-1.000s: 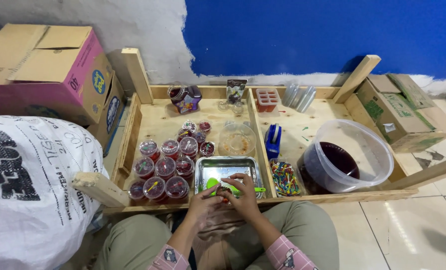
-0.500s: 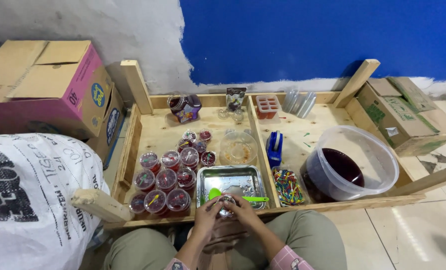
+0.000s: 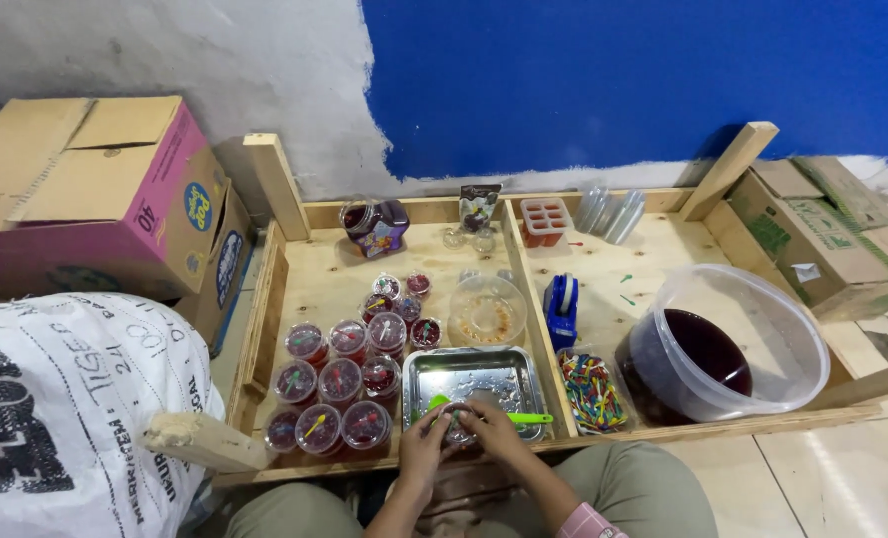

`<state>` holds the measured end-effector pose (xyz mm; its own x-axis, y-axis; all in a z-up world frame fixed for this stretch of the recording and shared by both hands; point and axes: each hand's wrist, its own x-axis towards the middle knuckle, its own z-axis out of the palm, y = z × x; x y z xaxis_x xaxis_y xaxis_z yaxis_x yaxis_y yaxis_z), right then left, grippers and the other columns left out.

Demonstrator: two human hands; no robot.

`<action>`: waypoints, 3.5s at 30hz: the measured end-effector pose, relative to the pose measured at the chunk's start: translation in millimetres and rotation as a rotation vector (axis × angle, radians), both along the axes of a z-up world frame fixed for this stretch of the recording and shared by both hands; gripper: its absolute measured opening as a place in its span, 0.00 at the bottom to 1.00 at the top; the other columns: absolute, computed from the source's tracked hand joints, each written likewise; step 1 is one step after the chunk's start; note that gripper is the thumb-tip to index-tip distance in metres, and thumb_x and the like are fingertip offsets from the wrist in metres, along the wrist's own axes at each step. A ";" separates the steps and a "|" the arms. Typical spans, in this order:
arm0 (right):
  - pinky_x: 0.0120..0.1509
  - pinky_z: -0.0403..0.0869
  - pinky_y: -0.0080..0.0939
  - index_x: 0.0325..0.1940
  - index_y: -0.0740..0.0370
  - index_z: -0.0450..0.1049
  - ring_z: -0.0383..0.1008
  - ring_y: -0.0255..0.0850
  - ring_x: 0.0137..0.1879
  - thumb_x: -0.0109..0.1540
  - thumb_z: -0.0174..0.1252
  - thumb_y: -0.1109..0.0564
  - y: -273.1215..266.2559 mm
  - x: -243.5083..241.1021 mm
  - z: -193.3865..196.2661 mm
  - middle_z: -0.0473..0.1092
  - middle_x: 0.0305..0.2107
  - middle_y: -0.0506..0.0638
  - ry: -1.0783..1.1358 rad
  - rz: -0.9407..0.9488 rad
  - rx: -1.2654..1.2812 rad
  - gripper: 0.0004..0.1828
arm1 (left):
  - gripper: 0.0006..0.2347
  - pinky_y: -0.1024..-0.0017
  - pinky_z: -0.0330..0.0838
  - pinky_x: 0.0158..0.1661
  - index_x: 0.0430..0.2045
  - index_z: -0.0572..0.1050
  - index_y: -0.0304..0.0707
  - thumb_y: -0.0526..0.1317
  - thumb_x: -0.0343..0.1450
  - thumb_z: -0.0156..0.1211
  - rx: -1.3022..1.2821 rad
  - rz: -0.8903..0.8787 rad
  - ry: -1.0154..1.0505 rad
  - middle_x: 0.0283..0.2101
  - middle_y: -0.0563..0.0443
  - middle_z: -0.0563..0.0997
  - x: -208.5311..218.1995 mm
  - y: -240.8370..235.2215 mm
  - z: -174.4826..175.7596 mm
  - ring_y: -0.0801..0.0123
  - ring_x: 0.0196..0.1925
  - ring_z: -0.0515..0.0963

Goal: Filling small plastic containers with small items and a dark liquid using a spoon

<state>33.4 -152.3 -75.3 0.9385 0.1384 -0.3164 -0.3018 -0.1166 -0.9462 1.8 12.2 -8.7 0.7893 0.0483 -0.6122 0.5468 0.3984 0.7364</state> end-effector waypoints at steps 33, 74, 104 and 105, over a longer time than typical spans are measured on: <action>0.41 0.75 0.39 0.51 0.65 0.72 0.76 0.40 0.36 0.63 0.58 0.60 77.1 280.8 10.6 0.75 0.37 0.54 -0.146 -0.394 -0.371 0.12 | 0.28 0.46 0.71 0.61 0.72 0.52 0.33 0.44 0.75 0.39 -0.952 -0.051 -0.156 0.74 0.34 0.59 65.9 -9.5 -29.4 0.46 0.71 0.66; 0.61 0.63 0.59 0.54 0.33 0.80 0.49 0.55 0.73 0.56 0.63 0.58 -94.7 334.2 11.1 0.53 0.70 0.54 -0.370 0.180 -1.513 0.25 | 0.28 0.50 0.78 0.55 0.71 0.55 0.35 0.40 0.71 0.45 -0.918 0.054 -0.063 0.73 0.30 0.63 71.6 -8.8 -51.5 0.43 0.70 0.67; 0.57 0.77 0.44 0.62 0.71 0.74 0.80 0.50 0.49 0.63 0.58 0.59 -52.9 131.5 99.3 0.78 0.41 0.62 0.117 -0.261 0.092 0.23 | 0.23 0.63 0.77 0.55 0.61 0.72 0.29 0.34 0.69 0.60 -0.362 -0.053 -0.104 0.58 0.38 0.79 54.3 -10.8 10.9 0.56 0.56 0.80; 0.56 0.76 0.45 0.62 0.73 0.73 0.80 0.51 0.48 0.63 0.58 0.60 -50.2 110.0 83.3 0.77 0.41 0.64 0.172 -0.255 0.195 0.24 | 0.22 0.66 0.78 0.55 0.59 0.74 0.30 0.33 0.68 0.63 -0.268 -0.039 -0.093 0.55 0.40 0.80 52.3 -11.1 13.5 0.59 0.54 0.82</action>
